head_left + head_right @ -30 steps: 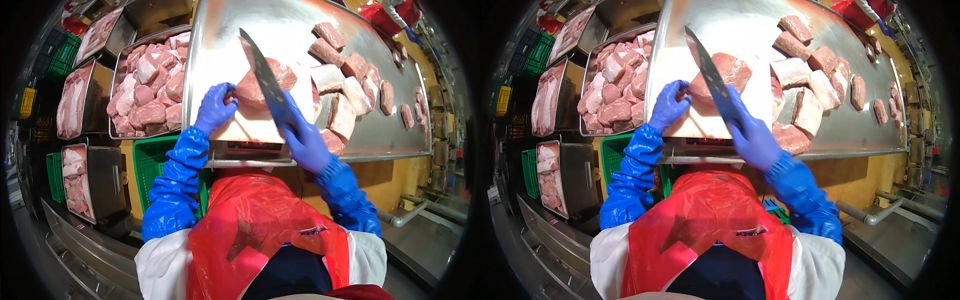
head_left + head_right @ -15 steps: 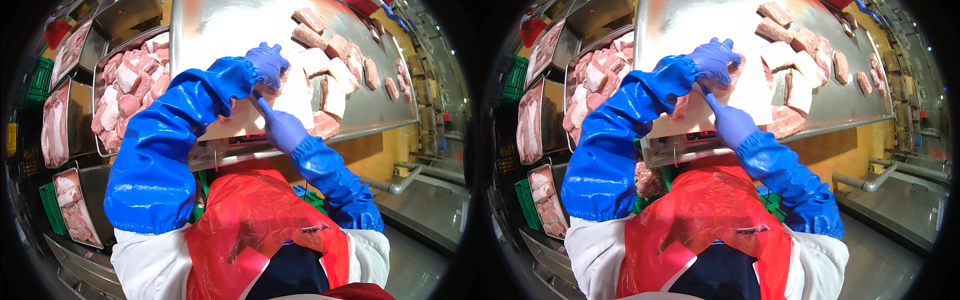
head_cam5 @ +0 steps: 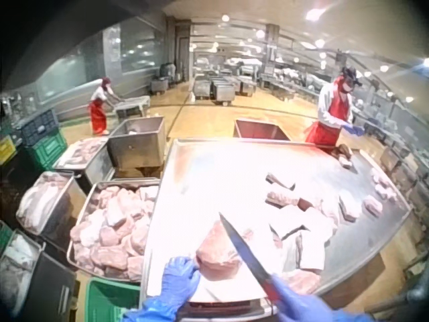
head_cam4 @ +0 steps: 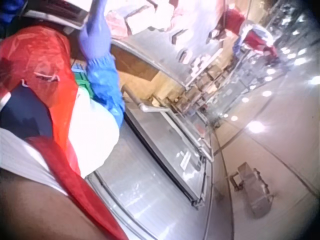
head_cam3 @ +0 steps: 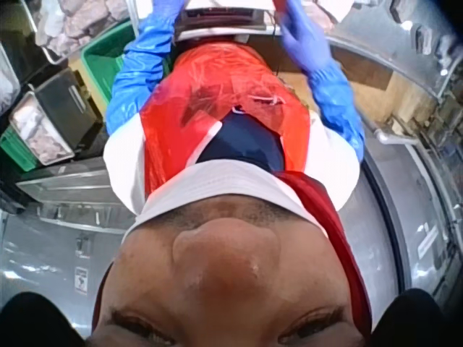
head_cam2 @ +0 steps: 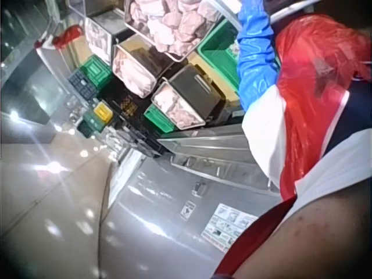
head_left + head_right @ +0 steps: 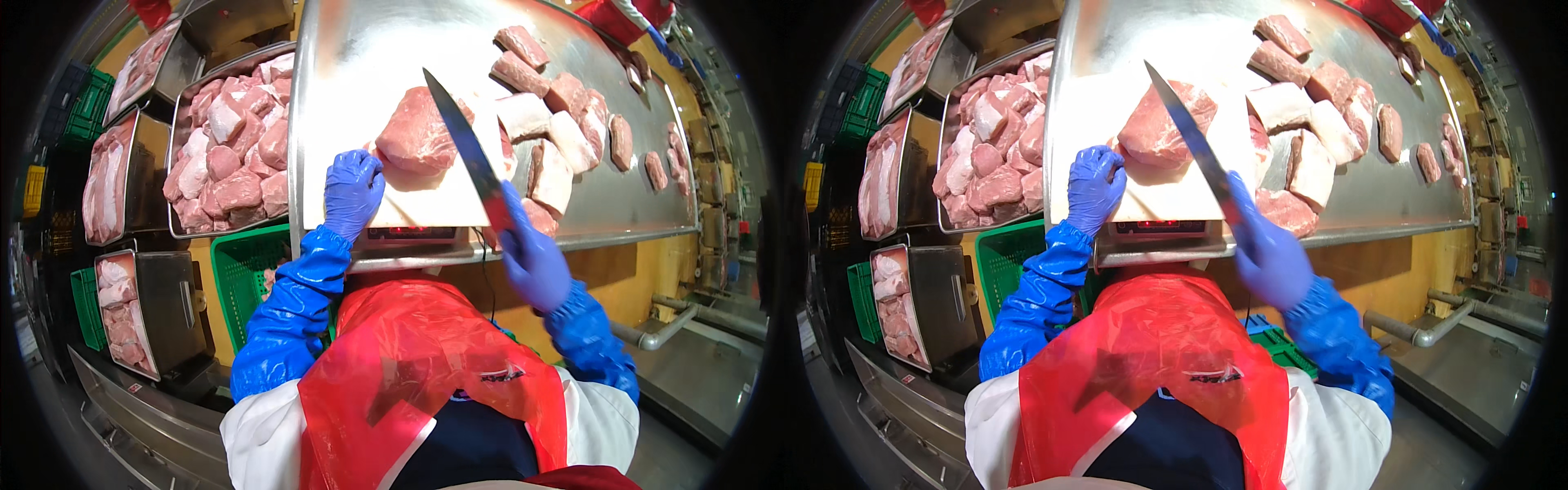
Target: The person cuts large pieces of raw meat into smaller portions using a knife on a metal table. The cut pieces are placed into a green basket below the table.
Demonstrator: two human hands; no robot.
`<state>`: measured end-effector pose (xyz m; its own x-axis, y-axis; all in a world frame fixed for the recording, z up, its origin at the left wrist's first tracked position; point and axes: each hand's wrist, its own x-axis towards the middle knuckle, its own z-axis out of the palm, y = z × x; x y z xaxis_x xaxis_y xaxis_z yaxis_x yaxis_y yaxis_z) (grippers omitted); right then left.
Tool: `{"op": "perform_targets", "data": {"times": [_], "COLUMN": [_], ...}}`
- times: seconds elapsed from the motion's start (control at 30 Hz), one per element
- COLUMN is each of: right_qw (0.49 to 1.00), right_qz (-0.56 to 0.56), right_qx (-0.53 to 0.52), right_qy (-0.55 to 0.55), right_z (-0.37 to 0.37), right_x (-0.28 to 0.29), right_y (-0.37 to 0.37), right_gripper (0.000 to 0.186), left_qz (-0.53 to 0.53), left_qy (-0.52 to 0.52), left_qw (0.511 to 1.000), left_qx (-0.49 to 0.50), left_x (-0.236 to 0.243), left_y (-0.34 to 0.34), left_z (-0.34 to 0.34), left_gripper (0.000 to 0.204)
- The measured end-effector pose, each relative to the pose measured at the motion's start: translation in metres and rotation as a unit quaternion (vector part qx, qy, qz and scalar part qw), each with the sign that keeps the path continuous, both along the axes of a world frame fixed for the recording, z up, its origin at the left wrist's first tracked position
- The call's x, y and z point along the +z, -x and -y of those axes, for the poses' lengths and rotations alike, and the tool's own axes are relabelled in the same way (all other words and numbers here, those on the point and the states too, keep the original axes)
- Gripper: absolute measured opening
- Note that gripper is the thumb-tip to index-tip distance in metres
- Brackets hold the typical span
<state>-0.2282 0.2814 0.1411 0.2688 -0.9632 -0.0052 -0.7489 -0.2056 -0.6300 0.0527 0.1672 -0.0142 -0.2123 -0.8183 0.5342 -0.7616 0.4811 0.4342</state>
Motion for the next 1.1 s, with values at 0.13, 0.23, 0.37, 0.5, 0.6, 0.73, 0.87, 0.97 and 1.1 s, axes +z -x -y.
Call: {"op": "perform_targets", "data": {"times": [0.13,0.23,0.37,0.5,0.6,0.73,0.87,0.97,1.1], "right_qw": [0.999,0.985,0.941,0.939,0.962,0.951,0.974,0.992,0.984], "right_qz": [0.014,-0.165,-0.309,-0.325,-0.263,-0.259,-0.169,-0.082,0.152], "right_qx": [0.027,0.039,0.074,0.075,0.069,0.108,0.129,0.035,-0.054], "right_qy": [0.031,-0.002,-0.119,-0.081,-0.024,-0.131,-0.077,-0.084,-0.081], "right_z": [0.082,0.093,0.023,0.02,0.055,0.009,-0.024,-0.007,0.012], "right_x": [-0.058,-0.085,-0.051,-0.067,-0.098,-0.061,-0.015,-0.004,-0.045], "right_y": [-0.1,-0.124,-0.063,-0.044,-0.05,0.016,0.103,0.108,0.087], "right_gripper": [0.082,0.085,0.09,0.092,0.089,0.085,0.075,0.071,0.07], "left_qz": [-0.023,-0.005,-0.035,-0.051,-0.063,-0.055,0.075,0.057,-0.039], "left_qy": [0.023,0.012,0.036,0.007,-0.035,-0.008,-0.04,-0.069,-0.131], "left_qw": [0.999,0.998,0.996,0.994,0.992,0.998,0.996,0.995,0.974], "left_qx": [-0.031,-0.053,-0.073,-0.099,-0.103,-0.04,-0.032,0.035,0.179], "left_x": [-0.006,-0.012,-0.01,-0.009,-0.009,0.016,0.008,0.012,-0.069], "left_y": [-0.003,-0.008,-0.02,-0.016,-0.019,-0.011,-0.008,-0.048,-0.143], "left_z": [0.004,0.011,0.014,0.017,0.013,0.008,0.036,0.039,-0.098], "left_gripper": [0.014,0.013,0.012,0.01,0.011,0.024,0.021,0.017,0.02]}}
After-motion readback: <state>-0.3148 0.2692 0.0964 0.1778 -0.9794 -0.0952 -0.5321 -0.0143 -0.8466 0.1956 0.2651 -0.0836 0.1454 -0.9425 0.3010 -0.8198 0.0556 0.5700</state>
